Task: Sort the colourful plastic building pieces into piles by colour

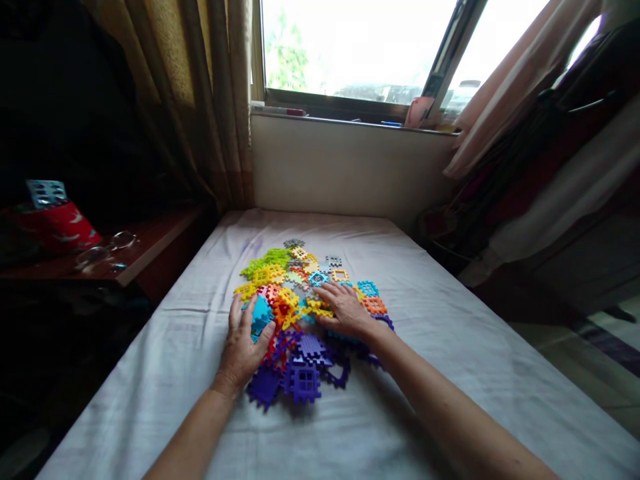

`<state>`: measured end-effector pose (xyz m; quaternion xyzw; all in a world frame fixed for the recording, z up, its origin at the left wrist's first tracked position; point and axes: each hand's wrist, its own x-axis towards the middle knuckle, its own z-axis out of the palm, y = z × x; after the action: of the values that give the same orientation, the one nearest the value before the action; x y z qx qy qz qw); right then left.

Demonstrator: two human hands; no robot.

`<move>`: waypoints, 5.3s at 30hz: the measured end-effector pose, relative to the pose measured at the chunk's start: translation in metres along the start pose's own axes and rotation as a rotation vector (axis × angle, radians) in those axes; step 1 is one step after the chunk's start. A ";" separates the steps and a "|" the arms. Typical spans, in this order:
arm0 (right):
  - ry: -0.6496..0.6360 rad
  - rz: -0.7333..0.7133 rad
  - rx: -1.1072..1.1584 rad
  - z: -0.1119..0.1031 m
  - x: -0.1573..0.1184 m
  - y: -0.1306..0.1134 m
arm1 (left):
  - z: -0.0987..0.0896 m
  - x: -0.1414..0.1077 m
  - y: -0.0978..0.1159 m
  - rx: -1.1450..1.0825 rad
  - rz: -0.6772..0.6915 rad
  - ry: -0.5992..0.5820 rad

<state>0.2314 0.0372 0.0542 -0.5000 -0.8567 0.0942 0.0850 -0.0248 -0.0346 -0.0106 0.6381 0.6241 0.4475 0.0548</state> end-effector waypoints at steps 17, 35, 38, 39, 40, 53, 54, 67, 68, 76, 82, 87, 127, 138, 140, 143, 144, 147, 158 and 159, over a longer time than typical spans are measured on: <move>0.331 0.684 0.009 0.013 -0.034 0.088 | -0.001 -0.003 0.011 0.187 0.061 -0.246; 0.415 0.164 0.342 0.006 0.095 -0.012 | -0.016 0.005 0.003 -0.071 -0.009 0.016; 0.321 0.245 0.245 -0.010 0.121 -0.002 | -0.018 0.010 -0.006 -0.085 -0.014 0.111; 0.285 0.222 0.207 -0.013 0.131 -0.004 | -0.018 0.011 -0.009 -0.097 -0.036 0.136; 0.246 0.175 0.169 -0.015 0.142 -0.009 | -0.019 0.012 -0.011 -0.111 -0.064 0.152; -0.233 -0.033 -0.147 -0.003 0.200 -0.089 | -0.020 0.007 -0.010 -0.184 -0.182 0.119; -0.265 -0.025 -0.174 -0.009 0.193 -0.083 | -0.020 0.007 -0.010 -0.179 -0.183 0.126; -0.066 0.248 0.000 -0.006 0.244 0.010 | -0.020 0.006 -0.007 -0.109 -0.173 0.112; -0.096 0.212 0.030 -0.002 0.242 0.013 | -0.020 0.006 -0.007 -0.107 -0.173 0.113; -0.007 0.157 0.255 -0.025 0.177 0.055 | -0.017 0.007 -0.010 -0.165 -0.164 0.111; 0.064 0.346 0.218 -0.014 0.118 0.046 | -0.013 0.013 -0.012 -0.190 -0.121 0.118; 0.193 0.267 0.211 -0.019 0.047 0.030 | -0.021 0.016 -0.007 -0.067 -0.050 0.043; 0.445 0.204 0.586 0.071 -0.042 -0.048 | -0.003 -0.017 0.035 0.193 -0.022 -0.238; 0.843 0.505 1.018 0.070 -0.054 0.025 | -0.036 -0.010 -0.022 0.104 -0.060 0.215; 0.852 0.539 1.040 0.072 -0.060 0.032 | -0.042 -0.006 -0.032 0.133 -0.045 0.245; 0.823 0.501 1.019 0.074 -0.065 0.032 | -0.053 -0.003 -0.048 0.201 -0.031 0.248; 0.810 0.485 1.003 0.074 -0.067 0.030 | -0.057 -0.003 -0.054 0.230 -0.037 0.238; 0.773 0.457 0.952 0.071 -0.070 0.025 | -0.070 -0.002 -0.070 0.314 -0.087 0.181; 0.695 0.308 0.664 0.053 -0.080 0.006 | -0.076 -0.001 -0.053 0.385 -0.027 0.056; 0.690 0.302 0.657 0.052 -0.080 0.005 | -0.073 -0.002 -0.046 0.367 0.020 0.050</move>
<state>0.2621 -0.0337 -0.0018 -0.5672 -0.6217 0.1994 0.5021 -0.1056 -0.0621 0.0024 0.6320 0.6903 0.3424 -0.0827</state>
